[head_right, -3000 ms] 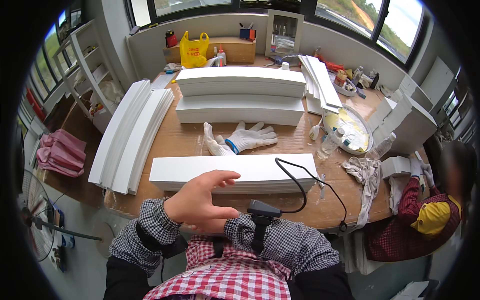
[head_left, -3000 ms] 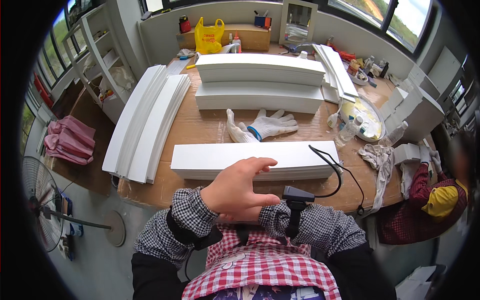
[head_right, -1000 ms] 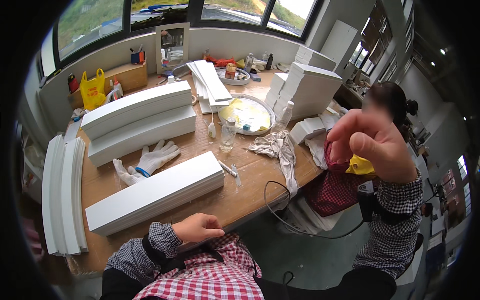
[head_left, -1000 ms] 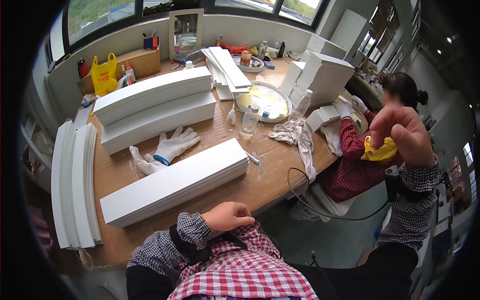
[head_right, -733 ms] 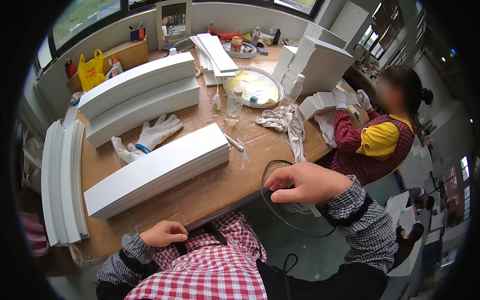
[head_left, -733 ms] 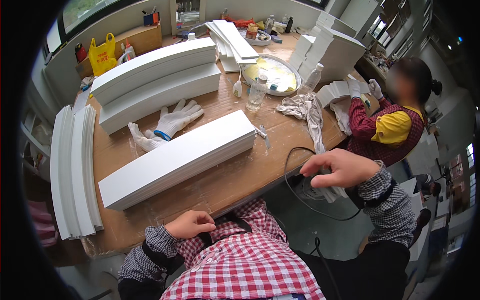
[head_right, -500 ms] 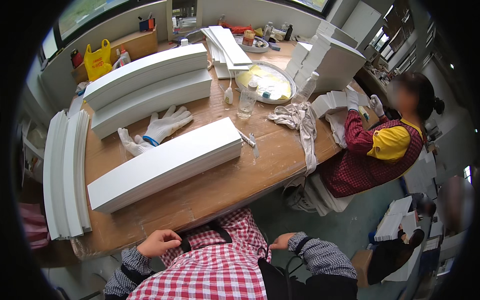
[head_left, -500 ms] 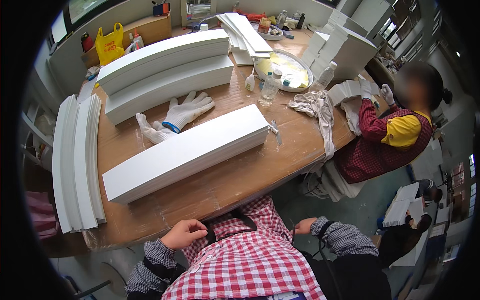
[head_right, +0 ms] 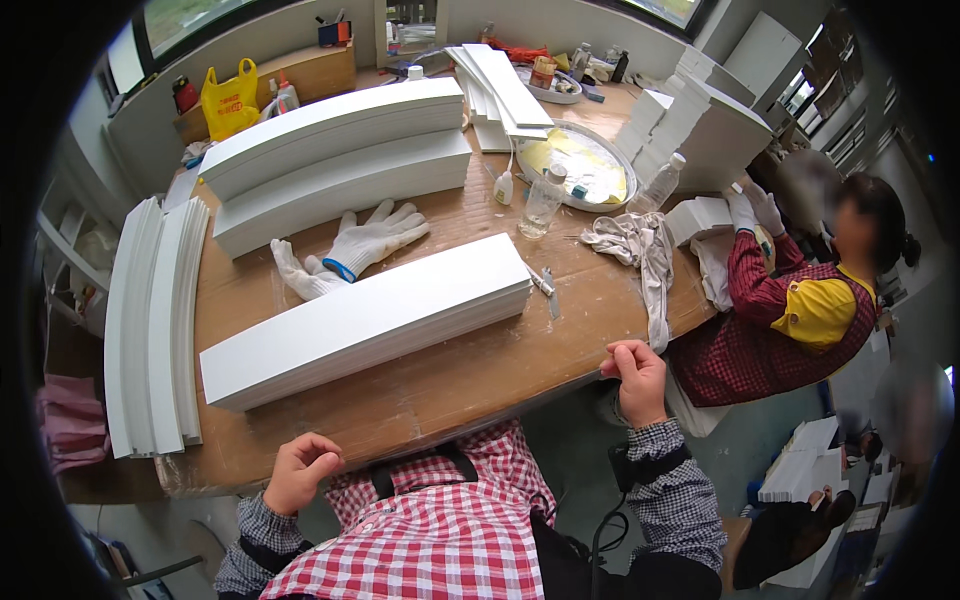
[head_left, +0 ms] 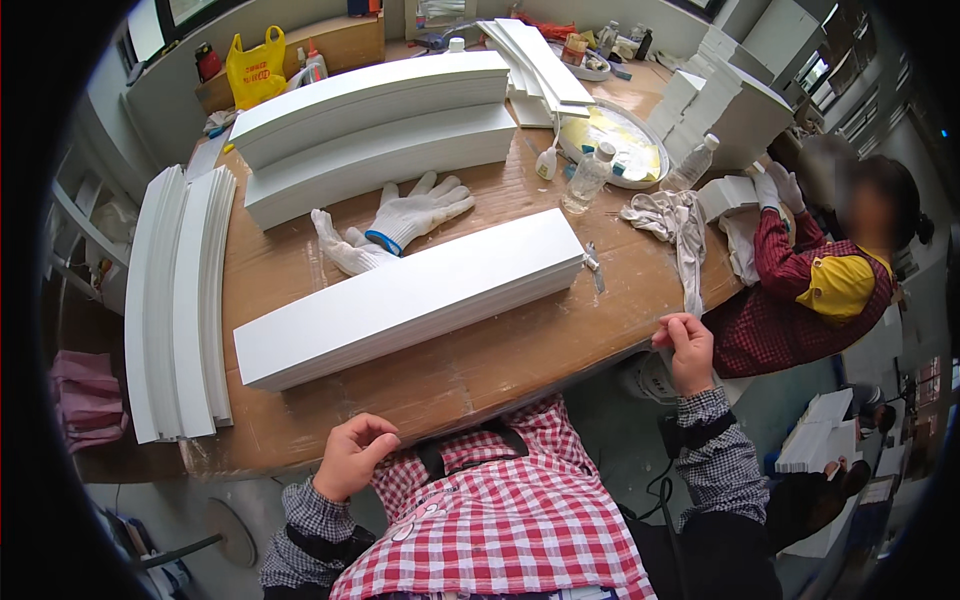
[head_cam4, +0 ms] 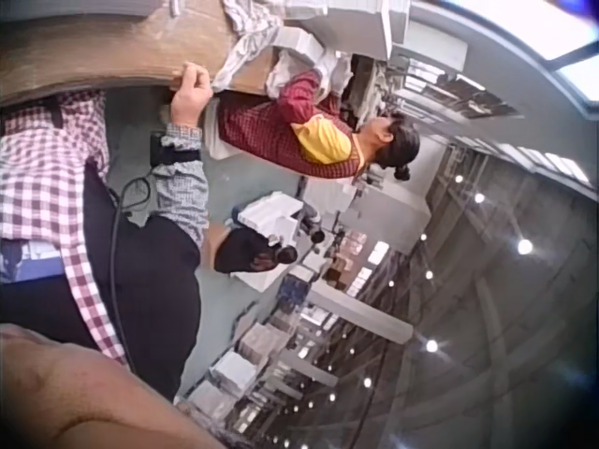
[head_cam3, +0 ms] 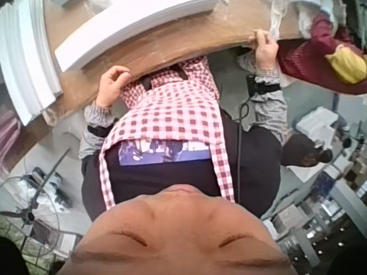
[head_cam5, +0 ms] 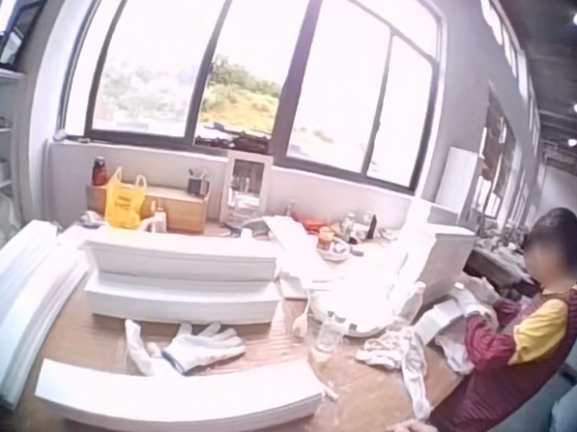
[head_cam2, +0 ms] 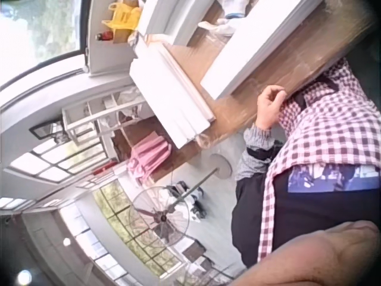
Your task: The recorder puts on protective gloves and uses an eraser to clean marks off white-painted wood or bamboo furniture components.
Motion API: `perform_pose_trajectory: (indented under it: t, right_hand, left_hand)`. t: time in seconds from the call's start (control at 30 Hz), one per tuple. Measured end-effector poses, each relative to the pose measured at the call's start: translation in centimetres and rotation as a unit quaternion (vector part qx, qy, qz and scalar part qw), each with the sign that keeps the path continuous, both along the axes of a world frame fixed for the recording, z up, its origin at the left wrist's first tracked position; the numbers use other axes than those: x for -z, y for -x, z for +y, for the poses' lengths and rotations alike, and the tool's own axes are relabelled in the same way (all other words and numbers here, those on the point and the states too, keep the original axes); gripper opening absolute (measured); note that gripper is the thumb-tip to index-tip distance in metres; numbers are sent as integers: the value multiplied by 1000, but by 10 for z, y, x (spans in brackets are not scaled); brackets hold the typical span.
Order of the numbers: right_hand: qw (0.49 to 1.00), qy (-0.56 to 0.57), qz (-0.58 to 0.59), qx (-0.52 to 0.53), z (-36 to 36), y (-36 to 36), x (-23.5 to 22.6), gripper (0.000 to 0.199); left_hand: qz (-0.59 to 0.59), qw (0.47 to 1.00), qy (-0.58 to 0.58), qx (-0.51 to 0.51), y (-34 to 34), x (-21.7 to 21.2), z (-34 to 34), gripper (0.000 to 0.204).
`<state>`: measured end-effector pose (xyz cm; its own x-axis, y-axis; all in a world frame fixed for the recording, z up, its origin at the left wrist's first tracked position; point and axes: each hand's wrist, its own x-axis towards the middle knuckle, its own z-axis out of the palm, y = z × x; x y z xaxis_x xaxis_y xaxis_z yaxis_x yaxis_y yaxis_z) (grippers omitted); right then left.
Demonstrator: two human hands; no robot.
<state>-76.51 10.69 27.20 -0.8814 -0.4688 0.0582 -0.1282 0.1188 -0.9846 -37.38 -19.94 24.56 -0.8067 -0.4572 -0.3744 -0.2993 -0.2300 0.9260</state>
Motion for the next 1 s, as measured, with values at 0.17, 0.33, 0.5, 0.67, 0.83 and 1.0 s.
perform_pose_trajectory:
  t: [0.17, 0.33, 0.5, 0.67, 0.83, 1.0]
  right_hand:
    - [997, 53, 51, -18, -85, 17, 5, 24]
    - [996, 56, 61, -29, -131, 51, 30, 37]
    - [992, 36, -58, -108, -152, 55, 60, 48]
    - [995, 31, -87, -45, -153, 52, 56, 48]
    - [989, 132, 25, -54, -149, 35, -7, 33]
    - [962, 128, 51, -235, -172, -1, -49, 24]
  left_hand:
    - [89, 981, 65, -161, -15, -18, 1, 11]
    - [152, 888, 271, -340, -54, -9, -23, 18]
    - [85, 818, 267, -502, -50, 5, -69, 43]
    - [101, 829, 181, -519, -44, 12, -92, 48]
    - [91, 808, 388, -434, -34, -37, -92, 43]
    - [-15, 846, 521, -109, 72, -112, -129, 28]
